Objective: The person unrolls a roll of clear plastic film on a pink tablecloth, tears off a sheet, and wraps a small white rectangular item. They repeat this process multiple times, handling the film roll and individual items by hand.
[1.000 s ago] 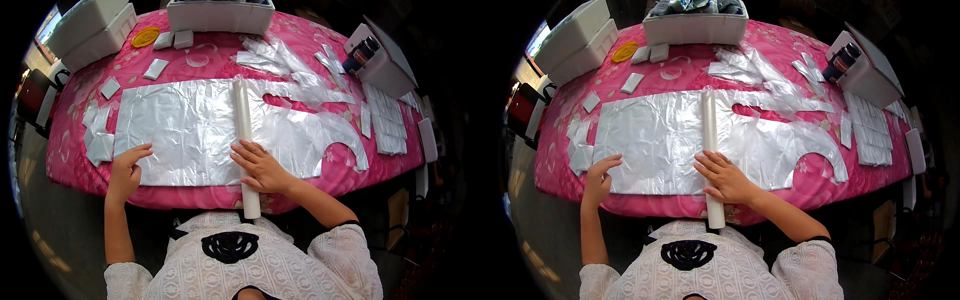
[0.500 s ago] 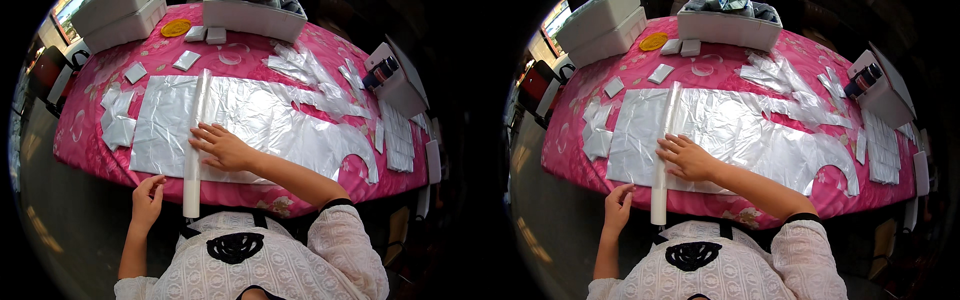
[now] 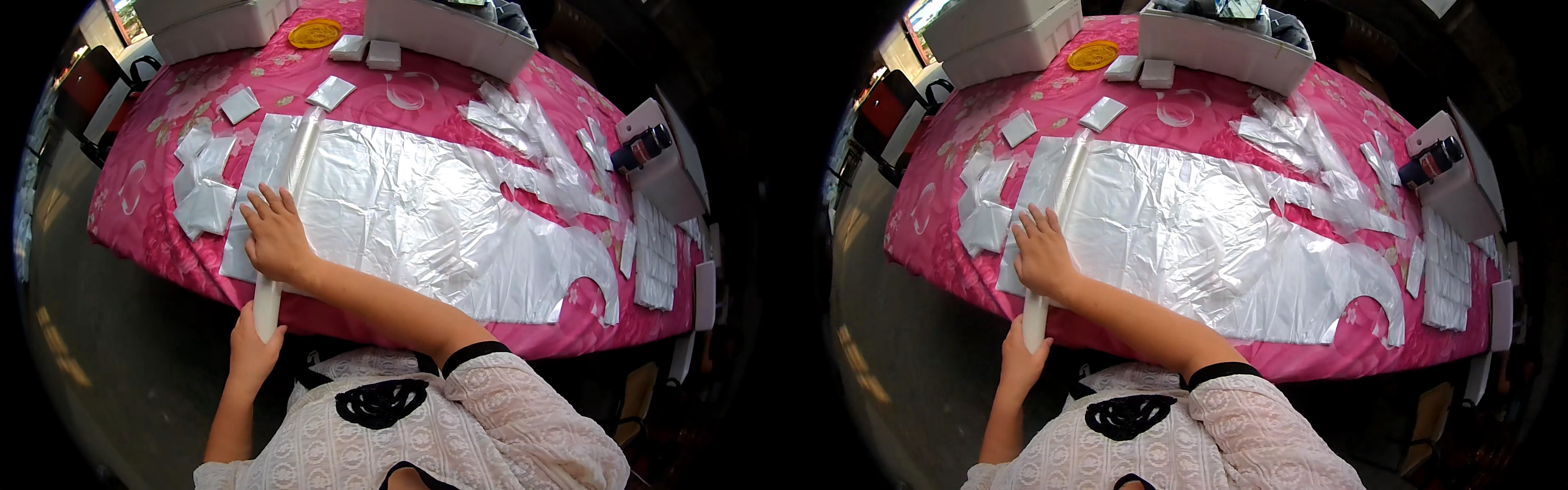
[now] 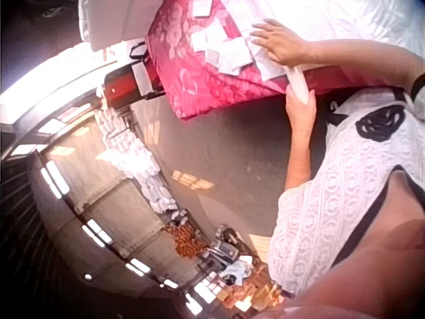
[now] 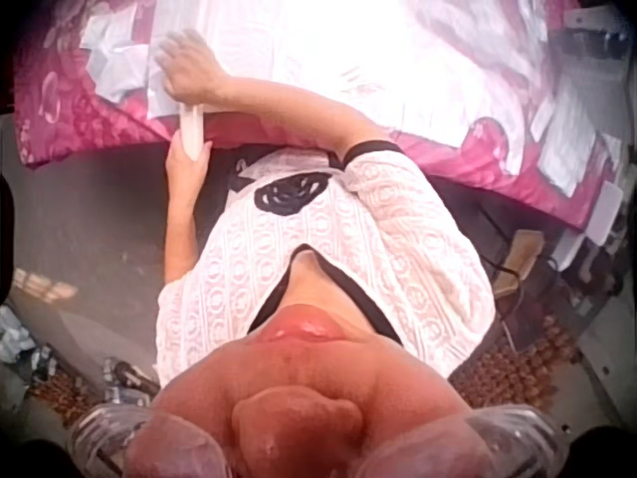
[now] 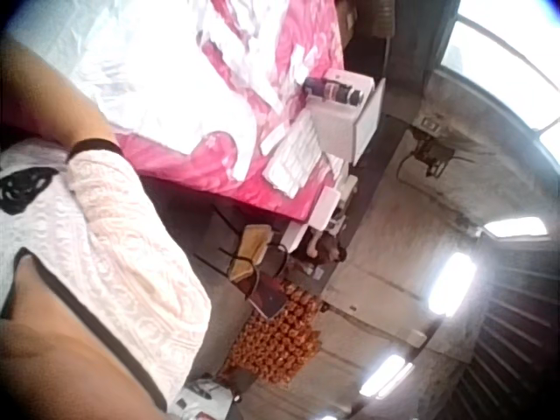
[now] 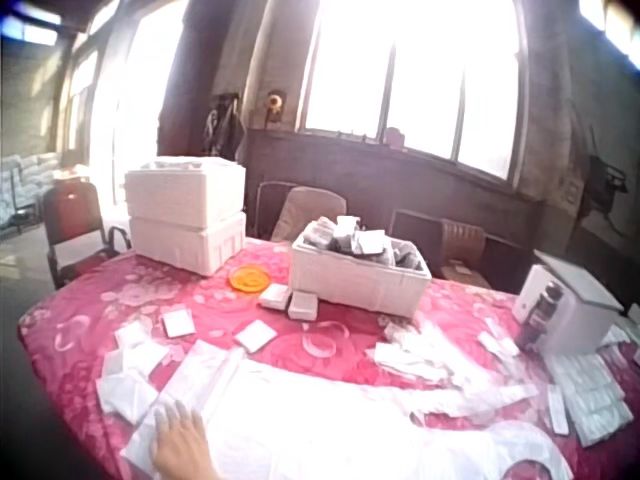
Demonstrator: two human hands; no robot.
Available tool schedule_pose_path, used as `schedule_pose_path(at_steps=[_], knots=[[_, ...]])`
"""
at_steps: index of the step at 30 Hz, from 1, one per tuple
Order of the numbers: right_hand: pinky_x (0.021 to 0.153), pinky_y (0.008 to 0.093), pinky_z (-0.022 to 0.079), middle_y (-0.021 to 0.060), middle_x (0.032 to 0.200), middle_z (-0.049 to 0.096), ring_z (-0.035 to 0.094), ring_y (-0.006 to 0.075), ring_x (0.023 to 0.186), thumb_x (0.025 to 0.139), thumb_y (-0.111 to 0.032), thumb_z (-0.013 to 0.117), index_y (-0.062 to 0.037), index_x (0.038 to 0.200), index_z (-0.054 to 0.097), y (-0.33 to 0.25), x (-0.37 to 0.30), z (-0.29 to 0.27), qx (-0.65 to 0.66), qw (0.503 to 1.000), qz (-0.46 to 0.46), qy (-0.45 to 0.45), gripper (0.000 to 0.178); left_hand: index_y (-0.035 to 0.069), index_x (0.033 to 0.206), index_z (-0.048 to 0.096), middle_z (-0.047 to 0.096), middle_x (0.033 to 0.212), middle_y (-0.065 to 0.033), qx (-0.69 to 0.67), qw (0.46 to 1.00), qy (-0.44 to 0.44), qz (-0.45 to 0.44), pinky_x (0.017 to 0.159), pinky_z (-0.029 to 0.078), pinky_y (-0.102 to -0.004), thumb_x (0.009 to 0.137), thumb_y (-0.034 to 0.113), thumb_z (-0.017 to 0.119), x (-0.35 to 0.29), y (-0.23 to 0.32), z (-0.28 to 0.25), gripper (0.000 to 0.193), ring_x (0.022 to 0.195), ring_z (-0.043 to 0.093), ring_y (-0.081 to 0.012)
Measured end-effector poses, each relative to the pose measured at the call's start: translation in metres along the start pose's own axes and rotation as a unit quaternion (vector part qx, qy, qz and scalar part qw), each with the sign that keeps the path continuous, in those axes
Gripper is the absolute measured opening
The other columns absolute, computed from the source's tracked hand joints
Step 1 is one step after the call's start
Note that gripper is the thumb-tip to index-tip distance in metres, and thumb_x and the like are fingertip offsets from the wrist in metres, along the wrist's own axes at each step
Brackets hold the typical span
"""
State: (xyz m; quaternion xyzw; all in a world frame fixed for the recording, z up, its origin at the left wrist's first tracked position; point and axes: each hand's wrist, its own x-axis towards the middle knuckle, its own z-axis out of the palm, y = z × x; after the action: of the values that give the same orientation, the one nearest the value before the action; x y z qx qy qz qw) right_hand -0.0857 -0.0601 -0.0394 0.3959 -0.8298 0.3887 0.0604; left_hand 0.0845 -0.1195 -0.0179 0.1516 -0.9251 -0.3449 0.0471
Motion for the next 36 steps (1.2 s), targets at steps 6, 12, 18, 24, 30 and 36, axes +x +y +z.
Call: schedule_pose_path(at_steps=[6, 12, 18, 24, 30, 36], knots=[[0.107, 0.0427, 0.02, 0.0259, 0.138, 0.027, 0.021, 0.034, 0.133, 0.071, -0.015, 0.053, 0.0007, 0.134, 0.028, -0.014, -0.009, -0.022, 0.227, 0.944, 0.152, 0.185, 0.07, 0.0, 0.116, 0.043, 0.053, 0.085, -0.007, -0.516, 0.823, -0.173, -0.163, 0.058, 0.049, -0.0269, 0.076, 0.011, 0.061, -0.01, 0.012, -0.002, 0.045, 0.069, 0.055, -0.0114], [0.099, 0.0376, 0.036, 0.022, 0.137, 0.031, 0.034, 0.0291, 0.127, 0.07, -0.024, 0.065, -0.0022, 0.137, 0.021, -0.013, -0.024, -0.112, 0.804, 0.562, 0.195, -0.015, 0.083, -0.005, 0.114, 0.039, 0.051, 0.074, -0.0098, -0.74, 0.524, -0.412, -0.094, 0.05, 0.048, -0.0296, 0.07, 0.025, 0.07, 0.0, 0.046, -0.003, 0.061, 0.057, 0.055, -0.0161], [0.092, 0.0381, 0.044, 0.0167, 0.111, 0.058, 0.056, 0.027, 0.105, 0.073, -0.028, 0.067, 0.0004, 0.126, 0.037, -0.016, -0.054, -0.174, 0.774, 0.625, 0.103, -0.014, 0.067, -0.006, 0.107, 0.046, 0.054, 0.068, -0.01, -0.736, 0.288, -0.609, -0.065, 0.053, 0.048, -0.029, 0.071, 0.033, 0.065, 0.025, 0.059, 0.03, 0.056, 0.056, 0.056, -0.0167], [0.084, 0.035, 0.047, 0.0104, 0.1, 0.06, 0.059, 0.0214, 0.093, 0.076, -0.019, 0.066, -0.0012, 0.116, 0.043, -0.005, -0.085, -0.193, 0.65, 0.722, 0.195, 0.136, 0.049, 0.001, 0.089, 0.055, 0.057, 0.075, -0.0023, -0.255, 0.929, -0.268, 0.01, 0.062, 0.043, -0.0244, 0.069, 0.012, 0.071, 0.027, 0.121, 0.021, 0.028, 0.068, 0.051, -0.0076], [0.077, 0.0324, 0.047, 0.0055, 0.088, 0.058, 0.058, 0.0173, 0.084, 0.076, -0.017, 0.066, -0.0035, 0.114, 0.04, -0.008, -0.101, -0.201, 0.782, 0.604, 0.133, 0.078, 0.048, 0.001, 0.087, 0.054, 0.056, 0.072, -0.0048, -0.588, 0.509, -0.62, -0.106, 0.058, 0.046, -0.0259, 0.071, 0.017, 0.071, 0.015, 0.115, 0.028, 0.028, 0.064, 0.056, -0.0118], [0.076, 0.0322, 0.047, 0.0058, 0.088, 0.056, 0.057, 0.0159, 0.081, 0.076, -0.014, 0.064, -0.0055, 0.112, 0.04, 0.005, -0.117, -0.194, 0.656, 0.703, 0.229, 0.148, 0.044, 0.001, 0.088, 0.054, 0.056, 0.071, -0.005, -0.325, 0.849, -0.412, -0.059, 0.057, 0.046, -0.0267, 0.069, 0.025, 0.072, 0.019, 0.135, 0.041, 0.036, 0.062, 0.056, -0.0138]])
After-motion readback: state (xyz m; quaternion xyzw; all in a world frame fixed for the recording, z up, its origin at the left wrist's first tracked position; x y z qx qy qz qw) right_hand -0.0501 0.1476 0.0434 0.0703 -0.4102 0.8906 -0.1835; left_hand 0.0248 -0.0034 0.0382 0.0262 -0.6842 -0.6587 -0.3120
